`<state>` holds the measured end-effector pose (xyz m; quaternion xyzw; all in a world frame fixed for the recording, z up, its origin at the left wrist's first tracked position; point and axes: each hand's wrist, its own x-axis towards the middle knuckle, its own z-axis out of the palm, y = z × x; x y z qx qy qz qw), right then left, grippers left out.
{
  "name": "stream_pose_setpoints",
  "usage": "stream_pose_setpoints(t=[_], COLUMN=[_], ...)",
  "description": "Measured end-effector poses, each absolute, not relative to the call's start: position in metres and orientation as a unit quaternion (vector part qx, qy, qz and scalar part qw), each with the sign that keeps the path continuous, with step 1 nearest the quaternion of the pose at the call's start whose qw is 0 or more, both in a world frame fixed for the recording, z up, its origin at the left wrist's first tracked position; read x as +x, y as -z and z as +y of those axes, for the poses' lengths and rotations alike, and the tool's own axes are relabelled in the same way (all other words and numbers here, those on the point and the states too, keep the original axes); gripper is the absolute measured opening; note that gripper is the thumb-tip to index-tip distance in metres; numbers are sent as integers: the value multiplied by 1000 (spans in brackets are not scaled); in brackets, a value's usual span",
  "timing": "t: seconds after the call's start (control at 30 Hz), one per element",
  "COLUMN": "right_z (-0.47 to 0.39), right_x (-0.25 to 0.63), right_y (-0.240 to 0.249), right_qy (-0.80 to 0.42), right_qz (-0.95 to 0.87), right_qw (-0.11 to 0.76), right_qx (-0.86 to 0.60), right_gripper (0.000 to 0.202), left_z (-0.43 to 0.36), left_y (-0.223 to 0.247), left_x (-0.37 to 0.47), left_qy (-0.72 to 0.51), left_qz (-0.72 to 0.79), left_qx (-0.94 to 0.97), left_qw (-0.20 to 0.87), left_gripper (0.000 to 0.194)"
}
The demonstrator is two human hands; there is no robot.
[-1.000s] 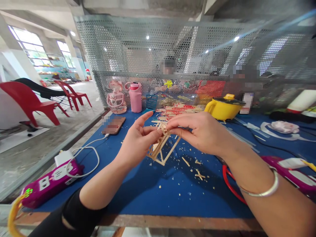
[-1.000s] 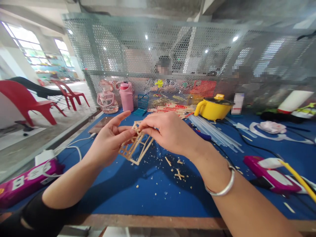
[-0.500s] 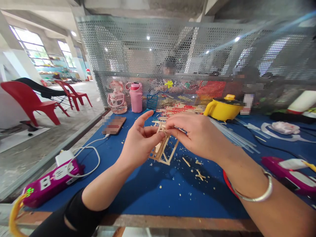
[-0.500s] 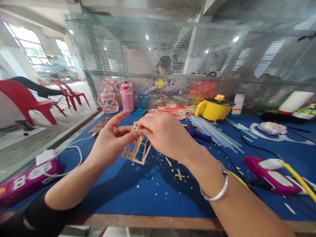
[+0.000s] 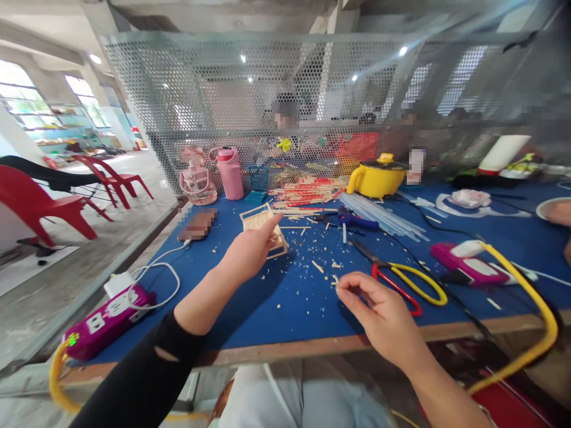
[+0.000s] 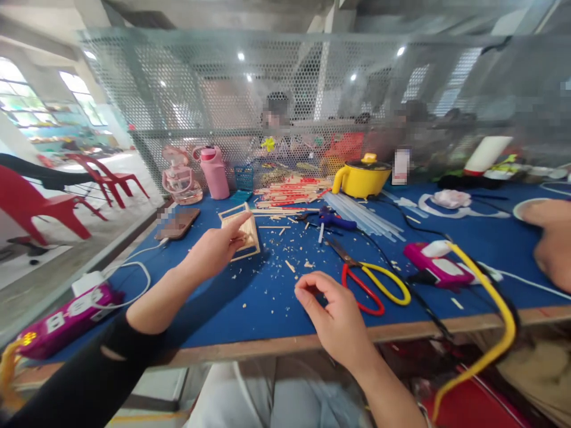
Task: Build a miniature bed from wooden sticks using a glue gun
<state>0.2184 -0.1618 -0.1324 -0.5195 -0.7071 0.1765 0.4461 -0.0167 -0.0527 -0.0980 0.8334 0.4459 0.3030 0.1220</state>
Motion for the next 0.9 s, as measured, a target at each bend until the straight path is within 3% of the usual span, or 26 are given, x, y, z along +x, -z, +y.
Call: stream_pose_setpoints(t=[0.1, 0.2, 0.37, 0.5, 0.67, 0.9], right_z=[-183, -198, -209, -209, -208, -207], right_x=[218, 215, 202, 195, 195, 192], right_y=[142, 144, 148, 153, 153, 155], right_qy=[-200, -155, -69, -79, -164, -406], right_qz=[-683, -681, -740, -747, -716, -631], right_qw=[464, 500, 504, 500, 522, 508], right_qx=[-527, -513, -439, -431, -433, -423], right_gripper=[11, 5, 11, 13, 14, 41], left_z=[-60, -104, -190, -202, -184, -176], left_y=[101, 108, 136, 145, 137, 140], left_x=[-12, 0, 34, 45, 43, 43], left_qy=[-278, -405, -388, -412, -410, -432], left_qz=[439, 451, 454, 435, 375, 308], left_qx=[847, 785, 625, 540, 509, 458], left_qw=[111, 128, 502, 592, 657, 713], left_gripper=[49, 25, 29, 28, 24, 28])
